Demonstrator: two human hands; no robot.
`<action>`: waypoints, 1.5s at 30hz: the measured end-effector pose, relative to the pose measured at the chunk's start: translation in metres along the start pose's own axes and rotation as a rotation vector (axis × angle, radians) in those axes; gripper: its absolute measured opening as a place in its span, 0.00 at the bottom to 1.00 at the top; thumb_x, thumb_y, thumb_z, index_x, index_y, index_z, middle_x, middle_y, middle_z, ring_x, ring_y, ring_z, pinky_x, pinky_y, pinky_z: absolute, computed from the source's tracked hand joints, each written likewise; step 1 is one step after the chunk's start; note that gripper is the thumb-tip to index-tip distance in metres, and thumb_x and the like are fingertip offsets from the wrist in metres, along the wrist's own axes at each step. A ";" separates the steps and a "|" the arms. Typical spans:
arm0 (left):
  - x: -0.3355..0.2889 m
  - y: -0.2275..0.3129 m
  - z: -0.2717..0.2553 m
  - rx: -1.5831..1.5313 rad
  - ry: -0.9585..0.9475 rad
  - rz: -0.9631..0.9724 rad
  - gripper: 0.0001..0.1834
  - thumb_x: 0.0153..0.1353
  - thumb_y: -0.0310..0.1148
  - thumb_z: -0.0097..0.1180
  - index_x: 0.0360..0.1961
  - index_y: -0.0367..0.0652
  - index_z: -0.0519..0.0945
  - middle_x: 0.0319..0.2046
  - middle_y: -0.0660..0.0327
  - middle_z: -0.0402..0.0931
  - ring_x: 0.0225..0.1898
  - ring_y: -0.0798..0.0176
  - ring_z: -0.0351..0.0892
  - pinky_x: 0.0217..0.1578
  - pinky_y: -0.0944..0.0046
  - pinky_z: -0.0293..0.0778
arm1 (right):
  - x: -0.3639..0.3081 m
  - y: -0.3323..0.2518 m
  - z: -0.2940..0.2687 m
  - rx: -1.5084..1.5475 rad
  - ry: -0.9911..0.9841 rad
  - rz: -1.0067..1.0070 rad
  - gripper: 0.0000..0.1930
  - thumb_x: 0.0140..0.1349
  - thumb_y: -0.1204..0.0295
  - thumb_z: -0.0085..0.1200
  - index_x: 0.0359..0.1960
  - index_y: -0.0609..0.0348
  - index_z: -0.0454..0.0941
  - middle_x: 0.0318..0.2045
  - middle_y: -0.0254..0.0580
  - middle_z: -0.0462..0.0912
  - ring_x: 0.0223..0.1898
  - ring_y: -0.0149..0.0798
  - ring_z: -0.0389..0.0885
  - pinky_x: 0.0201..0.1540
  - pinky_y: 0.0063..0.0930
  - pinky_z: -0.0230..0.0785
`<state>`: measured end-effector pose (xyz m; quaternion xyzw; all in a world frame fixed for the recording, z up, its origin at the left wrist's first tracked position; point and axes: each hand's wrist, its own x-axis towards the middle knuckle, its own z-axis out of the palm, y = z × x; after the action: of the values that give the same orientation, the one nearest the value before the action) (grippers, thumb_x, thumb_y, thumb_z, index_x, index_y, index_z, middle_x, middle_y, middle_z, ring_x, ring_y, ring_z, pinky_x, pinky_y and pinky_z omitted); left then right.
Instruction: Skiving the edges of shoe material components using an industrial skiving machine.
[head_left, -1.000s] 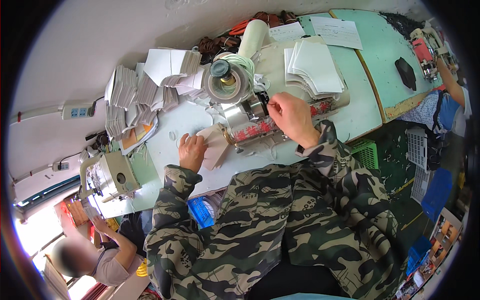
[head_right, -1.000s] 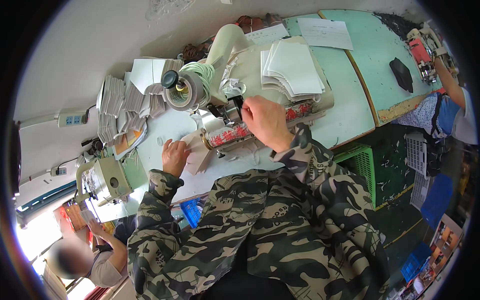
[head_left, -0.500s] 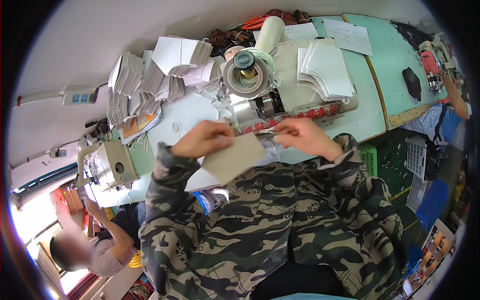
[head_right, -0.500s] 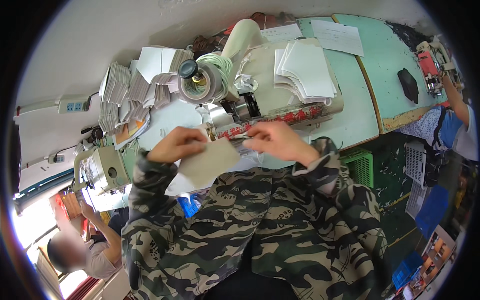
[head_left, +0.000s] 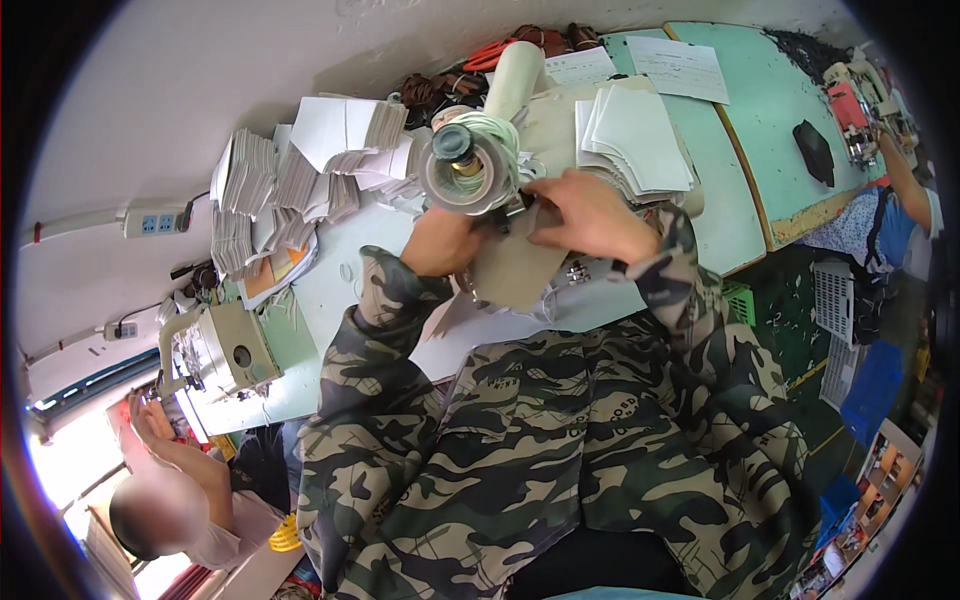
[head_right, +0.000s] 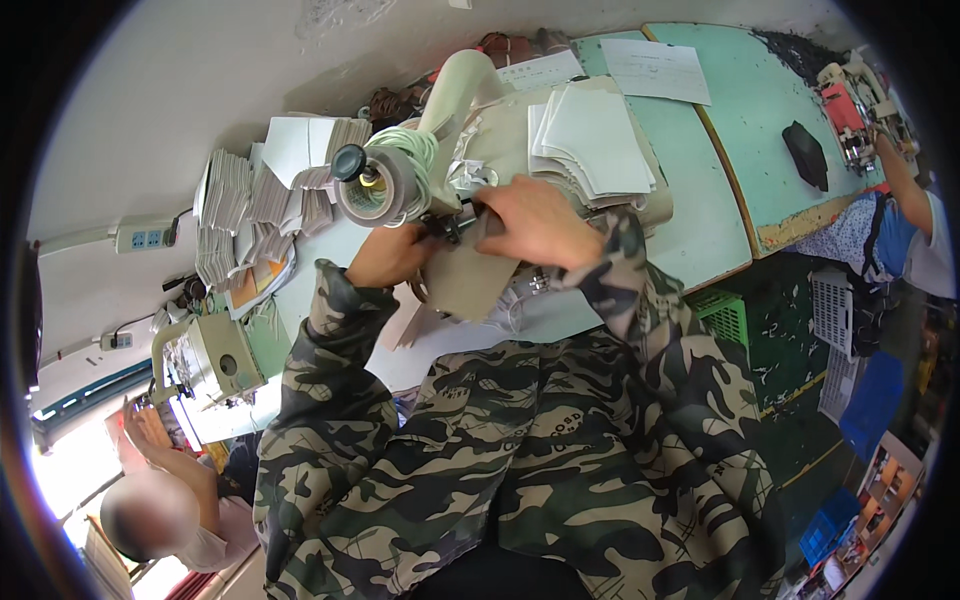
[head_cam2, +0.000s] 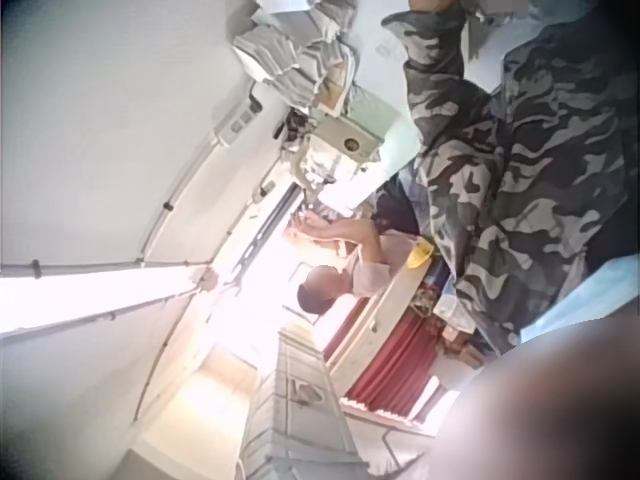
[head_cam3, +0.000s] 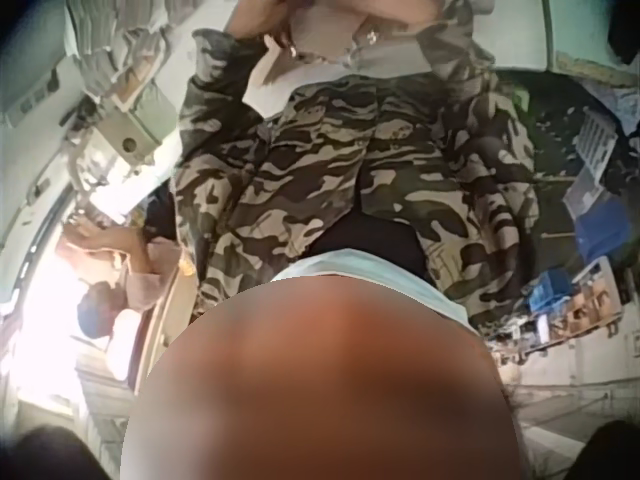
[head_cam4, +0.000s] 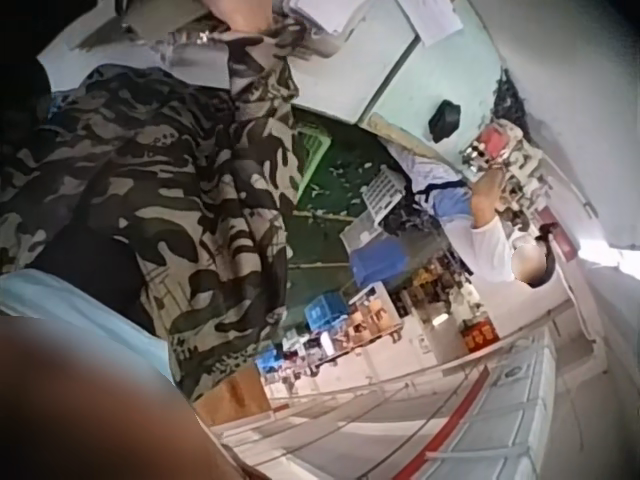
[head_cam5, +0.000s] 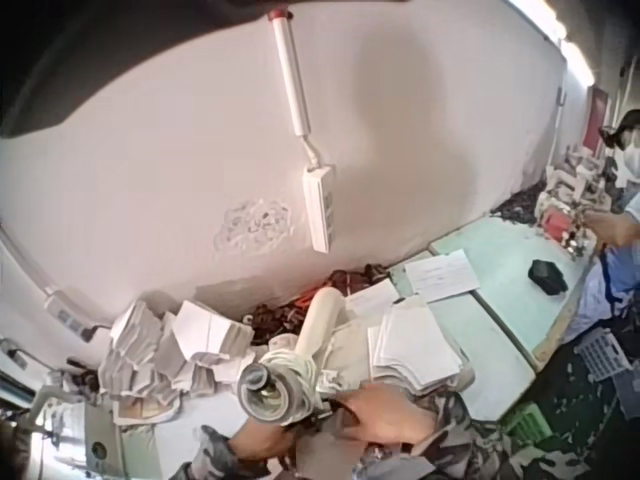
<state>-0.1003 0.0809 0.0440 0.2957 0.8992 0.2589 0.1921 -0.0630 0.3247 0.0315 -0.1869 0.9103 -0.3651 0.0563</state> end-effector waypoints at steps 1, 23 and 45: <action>0.002 0.009 -0.006 -0.089 0.010 0.089 0.15 0.67 0.36 0.53 0.38 0.32 0.82 0.24 0.54 0.81 0.25 0.63 0.81 0.31 0.59 0.77 | 0.008 0.007 -0.005 -0.047 -0.004 -0.011 0.21 0.52 0.65 0.63 0.47 0.60 0.80 0.36 0.48 0.85 0.40 0.52 0.82 0.45 0.43 0.73; -0.006 0.000 0.004 0.022 -0.037 -0.103 0.16 0.65 0.37 0.49 0.41 0.34 0.81 0.32 0.44 0.81 0.36 0.43 0.80 0.40 0.52 0.74 | -0.061 -0.031 0.057 0.975 0.159 0.500 0.18 0.58 0.74 0.64 0.48 0.71 0.78 0.37 0.43 0.87 0.38 0.29 0.84 0.40 0.23 0.74; -0.113 -0.126 0.043 0.456 0.083 -0.185 0.16 0.56 0.40 0.64 0.45 0.52 0.77 0.36 0.59 0.75 0.29 0.49 0.81 0.28 0.50 0.76 | -0.064 -0.033 0.026 0.483 0.145 0.102 0.14 0.58 0.76 0.64 0.45 0.65 0.80 0.33 0.43 0.85 0.33 0.33 0.84 0.35 0.25 0.75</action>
<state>-0.0486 -0.0630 -0.0413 0.2370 0.9647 0.0424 0.1063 0.0126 0.3105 0.0325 -0.0954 0.8067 -0.5809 0.0522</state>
